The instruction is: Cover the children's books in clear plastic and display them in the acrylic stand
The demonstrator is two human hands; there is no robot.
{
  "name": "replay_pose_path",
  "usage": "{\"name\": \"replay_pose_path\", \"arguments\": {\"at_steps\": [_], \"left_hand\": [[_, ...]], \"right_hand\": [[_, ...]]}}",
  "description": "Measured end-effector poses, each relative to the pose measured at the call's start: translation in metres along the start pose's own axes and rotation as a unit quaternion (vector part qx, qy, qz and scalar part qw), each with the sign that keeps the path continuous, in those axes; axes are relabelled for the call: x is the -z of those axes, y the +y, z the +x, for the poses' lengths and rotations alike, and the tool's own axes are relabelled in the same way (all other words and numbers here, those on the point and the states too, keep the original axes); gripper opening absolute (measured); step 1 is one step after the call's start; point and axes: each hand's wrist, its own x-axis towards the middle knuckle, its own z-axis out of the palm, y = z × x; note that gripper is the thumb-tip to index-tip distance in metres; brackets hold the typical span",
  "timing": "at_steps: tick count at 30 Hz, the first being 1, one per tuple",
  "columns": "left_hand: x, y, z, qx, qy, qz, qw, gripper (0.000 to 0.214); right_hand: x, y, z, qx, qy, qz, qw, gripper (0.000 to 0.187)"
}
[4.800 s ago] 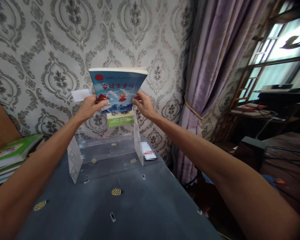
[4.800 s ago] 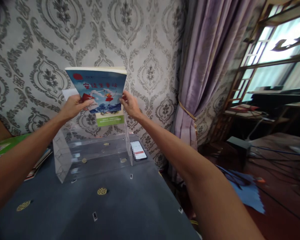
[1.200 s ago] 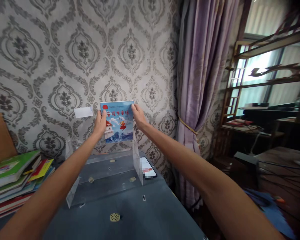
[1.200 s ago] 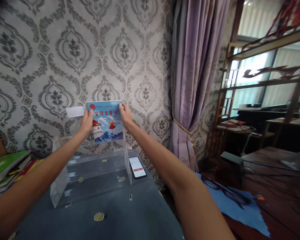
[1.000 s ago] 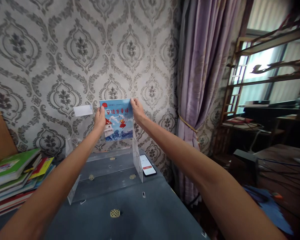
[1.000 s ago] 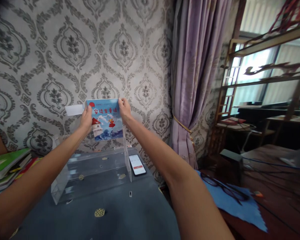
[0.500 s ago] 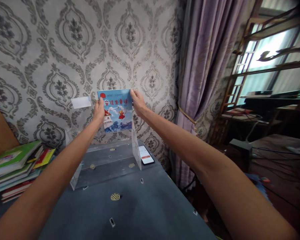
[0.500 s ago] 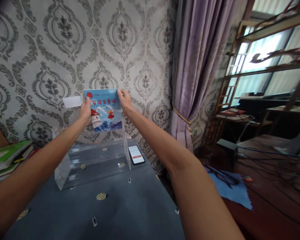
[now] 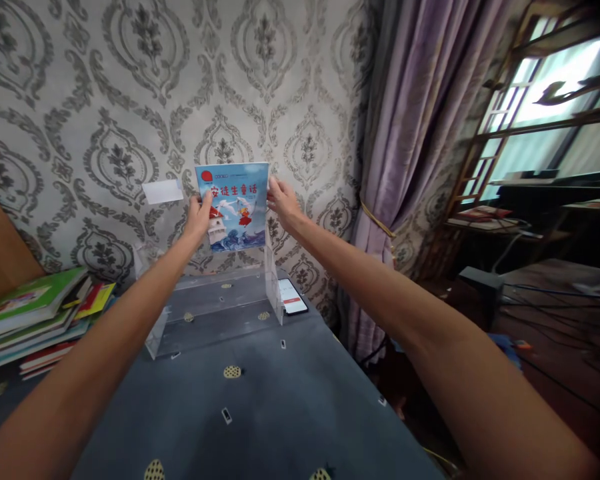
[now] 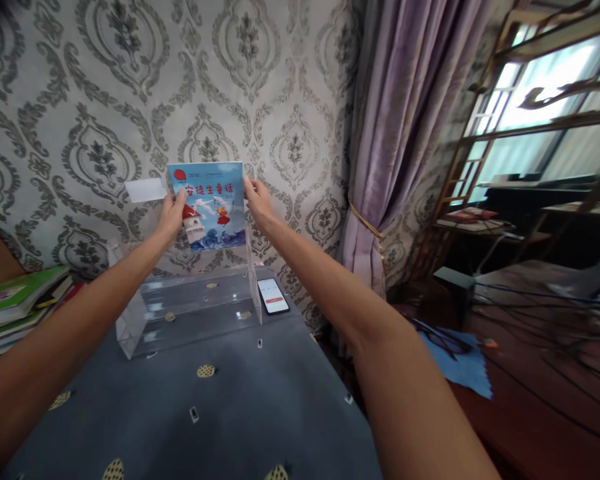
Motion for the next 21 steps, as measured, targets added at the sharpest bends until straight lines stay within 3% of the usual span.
{"name": "replay_pose_path", "arguments": {"at_steps": [3,6,8,10,12,15,17,21], "left_hand": [[0.009,0.002,-0.008,0.000,0.015,0.025,1.000,0.040],[0.024,0.003,-0.031,-0.043,0.034,0.054,0.997,0.036],[0.036,0.004,-0.058,-0.100,0.039,0.088,0.990,0.035],[0.049,0.002,-0.093,-0.148,0.018,0.133,0.980,0.035],[0.063,-0.005,-0.134,-0.184,-0.043,0.180,0.965,0.036],[0.086,-0.024,-0.193,-0.215,-0.133,0.223,0.941,0.032],[0.102,-0.041,-0.227,-0.219,-0.180,0.233,0.930,0.028],[0.138,-0.075,-0.276,-0.180,-0.220,0.242,0.928,0.028]], "right_hand": [[0.003,-0.001,-0.025,-0.053,0.069,0.004,0.996,0.031],[0.002,0.000,-0.073,-0.011,0.121,-0.040,0.992,0.031],[-0.002,0.002,-0.118,0.025,0.052,-0.061,0.996,0.039],[-0.010,0.007,-0.167,0.016,-0.057,-0.066,0.996,0.047],[-0.023,0.013,-0.215,-0.045,-0.164,-0.039,0.985,0.048],[-0.048,0.021,-0.273,-0.158,-0.309,0.002,0.938,0.040],[-0.062,0.025,-0.301,-0.196,-0.377,0.001,0.905,0.032],[-0.075,0.028,-0.337,-0.216,-0.428,-0.046,0.876,0.027]]}}
